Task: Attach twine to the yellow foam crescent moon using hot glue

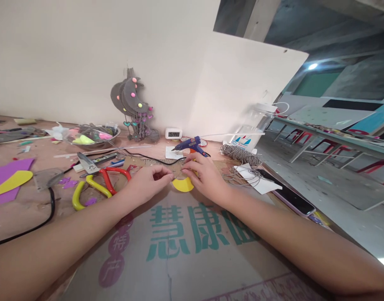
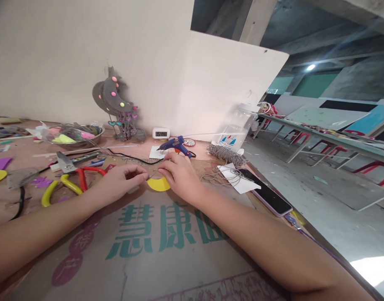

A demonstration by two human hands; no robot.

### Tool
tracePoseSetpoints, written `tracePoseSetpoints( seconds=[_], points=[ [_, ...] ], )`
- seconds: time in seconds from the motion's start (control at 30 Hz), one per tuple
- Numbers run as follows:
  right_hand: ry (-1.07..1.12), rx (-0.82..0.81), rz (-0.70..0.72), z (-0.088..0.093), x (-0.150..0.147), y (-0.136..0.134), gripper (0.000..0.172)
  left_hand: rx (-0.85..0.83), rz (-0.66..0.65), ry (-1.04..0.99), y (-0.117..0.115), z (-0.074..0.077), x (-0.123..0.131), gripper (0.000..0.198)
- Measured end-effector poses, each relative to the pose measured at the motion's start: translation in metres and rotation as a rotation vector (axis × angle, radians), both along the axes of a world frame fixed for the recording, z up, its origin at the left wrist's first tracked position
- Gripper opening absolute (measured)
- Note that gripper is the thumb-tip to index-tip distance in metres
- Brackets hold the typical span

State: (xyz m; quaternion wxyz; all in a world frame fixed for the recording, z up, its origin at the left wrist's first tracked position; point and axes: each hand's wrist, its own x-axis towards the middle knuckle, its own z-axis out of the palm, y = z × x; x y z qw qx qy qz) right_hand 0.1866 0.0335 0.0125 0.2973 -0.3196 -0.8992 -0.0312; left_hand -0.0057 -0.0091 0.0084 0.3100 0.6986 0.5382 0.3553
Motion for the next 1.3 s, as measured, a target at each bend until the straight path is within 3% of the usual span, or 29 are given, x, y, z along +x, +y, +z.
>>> tracePoseSetpoints(
  seconds=[0.13,0.23,0.33,0.43,0.5,0.63,0.8,1.03,1.17,1.3],
  points=[
    [0.081,-0.001,-0.028,0.013,0.011,0.011,0.020,-0.051,-0.004,-0.011,-0.001,0.000,0.000,0.026],
    [0.149,-0.173,-0.006,0.021,0.019,0.022,0.022,-0.084,-0.007,-0.043,-0.001,0.000,0.000,0.027],
    [0.167,-0.319,-0.079,0.027,0.025,0.030,0.020,-0.096,-0.034,-0.051,-0.001,0.000,-0.001,0.029],
    [0.169,-0.292,-0.159,0.030,0.027,0.031,0.019,-0.090,-0.091,-0.032,0.000,0.000,-0.001,0.031],
    [0.145,-0.314,-0.136,0.030,0.029,0.031,0.022,-0.089,-0.118,-0.032,0.000,0.000,-0.002,0.031],
    [-0.006,-0.510,-0.085,0.026,0.033,0.033,0.032,-0.092,-0.114,-0.071,0.000,0.000,-0.003,0.031],
    [0.021,-0.353,-0.267,0.014,0.038,0.042,0.027,-0.066,-0.093,-0.098,0.001,-0.002,-0.003,0.031],
    [-0.092,-0.417,-0.135,-0.008,0.036,0.045,0.025,-0.075,-0.093,-0.093,0.004,-0.006,-0.003,0.035],
    [-0.068,-0.467,-0.173,-0.012,0.038,0.051,0.018,-0.103,-0.083,-0.098,0.004,-0.006,-0.003,0.035],
    [0.034,-0.338,-0.267,-0.005,0.044,0.056,0.018,-0.098,-0.071,-0.119,0.004,-0.006,-0.003,0.034]
  ],
)
